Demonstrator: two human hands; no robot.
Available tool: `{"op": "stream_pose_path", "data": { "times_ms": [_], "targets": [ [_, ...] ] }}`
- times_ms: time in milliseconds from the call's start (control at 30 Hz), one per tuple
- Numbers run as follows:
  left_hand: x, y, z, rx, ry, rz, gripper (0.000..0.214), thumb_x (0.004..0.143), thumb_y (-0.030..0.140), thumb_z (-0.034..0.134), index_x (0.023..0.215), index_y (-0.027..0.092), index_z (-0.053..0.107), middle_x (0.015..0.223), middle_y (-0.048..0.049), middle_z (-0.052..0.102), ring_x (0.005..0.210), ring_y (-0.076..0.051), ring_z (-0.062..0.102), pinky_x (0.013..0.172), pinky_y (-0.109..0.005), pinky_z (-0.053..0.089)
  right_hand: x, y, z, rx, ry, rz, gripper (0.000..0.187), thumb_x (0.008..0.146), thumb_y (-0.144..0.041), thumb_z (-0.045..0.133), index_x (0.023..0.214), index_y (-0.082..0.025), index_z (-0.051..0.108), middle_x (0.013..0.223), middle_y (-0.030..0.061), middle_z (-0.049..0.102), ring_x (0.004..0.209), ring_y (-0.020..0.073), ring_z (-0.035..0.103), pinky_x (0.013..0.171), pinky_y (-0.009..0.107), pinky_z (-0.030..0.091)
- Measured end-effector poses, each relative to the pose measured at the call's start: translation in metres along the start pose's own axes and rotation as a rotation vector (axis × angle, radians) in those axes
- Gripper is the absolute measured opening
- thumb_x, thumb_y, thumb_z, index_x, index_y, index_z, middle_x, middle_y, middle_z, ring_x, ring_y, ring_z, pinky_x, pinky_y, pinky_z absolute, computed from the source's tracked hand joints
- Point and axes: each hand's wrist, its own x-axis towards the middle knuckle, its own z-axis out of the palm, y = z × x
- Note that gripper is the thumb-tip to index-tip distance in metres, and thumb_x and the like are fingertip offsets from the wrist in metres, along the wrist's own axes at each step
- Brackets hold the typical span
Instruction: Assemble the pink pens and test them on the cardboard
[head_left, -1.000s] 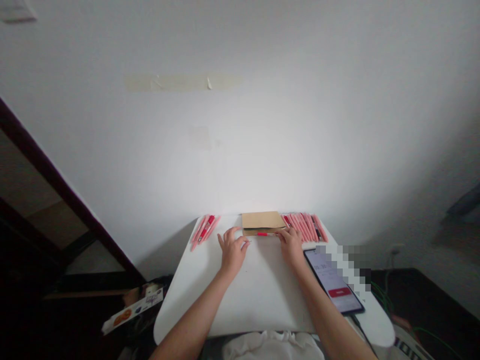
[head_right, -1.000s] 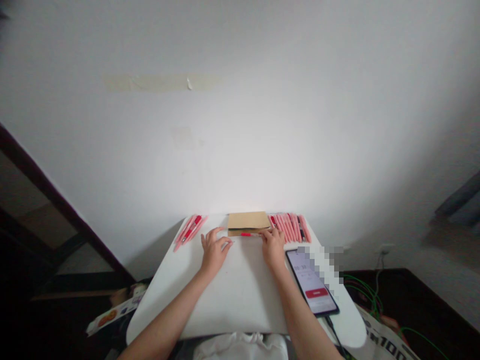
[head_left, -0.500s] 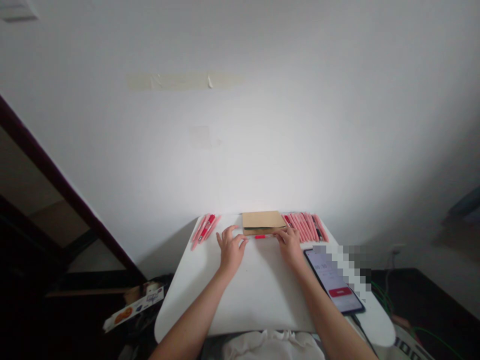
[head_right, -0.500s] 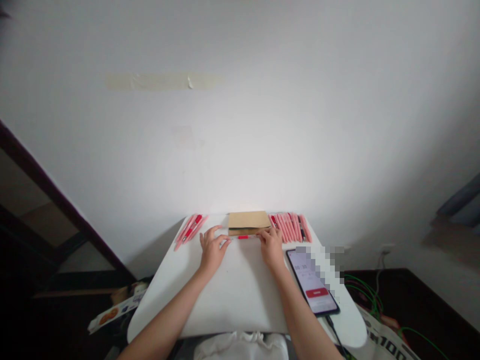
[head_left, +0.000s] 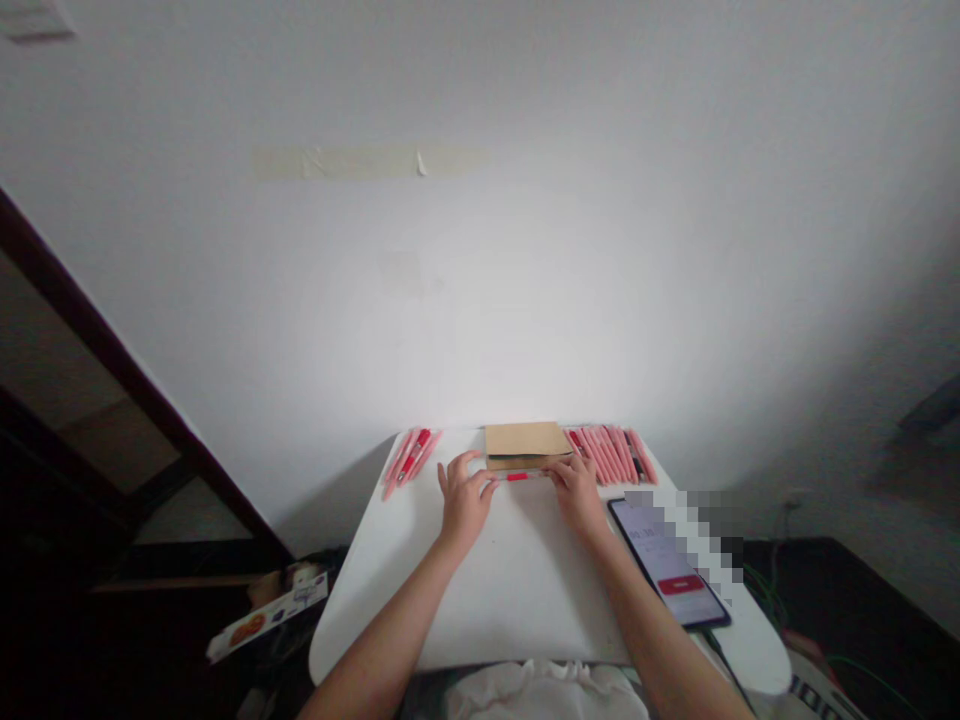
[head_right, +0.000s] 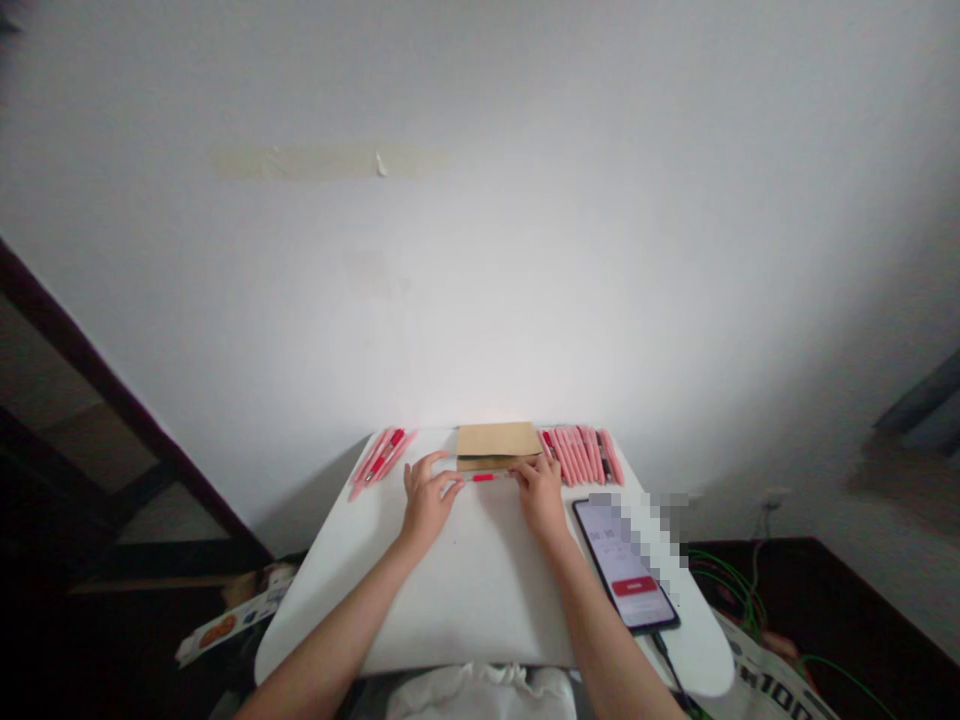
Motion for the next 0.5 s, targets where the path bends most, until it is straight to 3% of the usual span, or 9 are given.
{"op": "stream_pose_path", "data": {
  "times_ms": [500],
  "targets": [
    [-0.0015, -0.0053, 0.0054, 0.004, -0.003, 0.025, 0.012, 0.087, 0.021, 0.061, 0.091, 0.026, 0.071, 0.129, -0.0081, 0.058, 0.128, -0.026, 0.049, 0.116, -0.067, 0.021, -0.0013, 0.0018, 0.0037, 0.026, 0.009, -0.030, 0.025, 0.094, -0.024, 0.052, 0.088, -0.025, 0.076, 0.092, 0.0096, 0.064, 0.098, 0.0269, 0.048, 0.089, 0.041, 0.041]
  ]
}}
